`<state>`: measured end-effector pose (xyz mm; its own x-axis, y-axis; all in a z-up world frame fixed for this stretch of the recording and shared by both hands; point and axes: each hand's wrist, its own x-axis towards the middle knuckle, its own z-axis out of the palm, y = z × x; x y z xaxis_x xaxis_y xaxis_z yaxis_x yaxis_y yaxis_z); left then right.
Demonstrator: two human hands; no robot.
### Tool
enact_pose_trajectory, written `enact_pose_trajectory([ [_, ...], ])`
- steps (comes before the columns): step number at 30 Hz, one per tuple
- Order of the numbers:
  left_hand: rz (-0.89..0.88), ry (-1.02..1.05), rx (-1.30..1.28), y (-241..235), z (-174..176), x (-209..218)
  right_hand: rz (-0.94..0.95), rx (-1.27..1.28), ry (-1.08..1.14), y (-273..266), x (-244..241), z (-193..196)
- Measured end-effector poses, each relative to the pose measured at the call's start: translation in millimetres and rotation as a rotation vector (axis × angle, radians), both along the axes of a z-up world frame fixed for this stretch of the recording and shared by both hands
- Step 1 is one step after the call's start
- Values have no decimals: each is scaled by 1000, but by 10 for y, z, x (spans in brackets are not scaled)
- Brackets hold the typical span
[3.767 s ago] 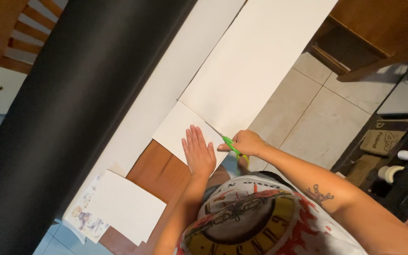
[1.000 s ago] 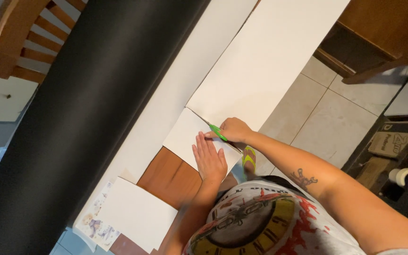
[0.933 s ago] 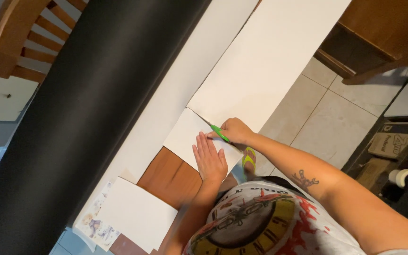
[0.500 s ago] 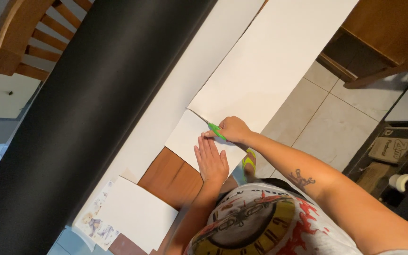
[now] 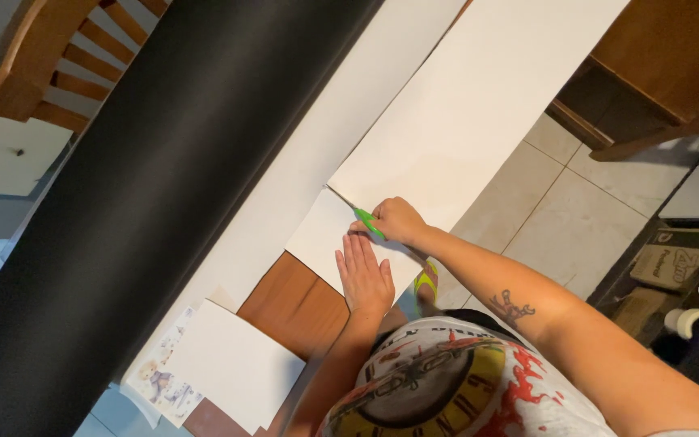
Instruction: Cutting a long strip of white paper into smaller rectangular pieces using scissors on a work surface.
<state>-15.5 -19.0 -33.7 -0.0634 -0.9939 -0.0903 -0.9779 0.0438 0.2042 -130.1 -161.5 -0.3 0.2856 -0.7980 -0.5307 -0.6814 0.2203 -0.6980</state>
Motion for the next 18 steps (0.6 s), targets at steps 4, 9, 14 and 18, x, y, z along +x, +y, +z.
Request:
enact_pose_trajectory([
  [4,3,19,-4,-2,-2,6,8,-2,30,-46,26,-81],
  [9,4,29,-21,7,-38,4,84,8,60,-144,99,196],
  [14,1,13,-13,10,22,5,49,-23,17,-146,112,-9],
  [18,6,36,-33,13,-30,5,58,-5,31,-137,138,270],
])
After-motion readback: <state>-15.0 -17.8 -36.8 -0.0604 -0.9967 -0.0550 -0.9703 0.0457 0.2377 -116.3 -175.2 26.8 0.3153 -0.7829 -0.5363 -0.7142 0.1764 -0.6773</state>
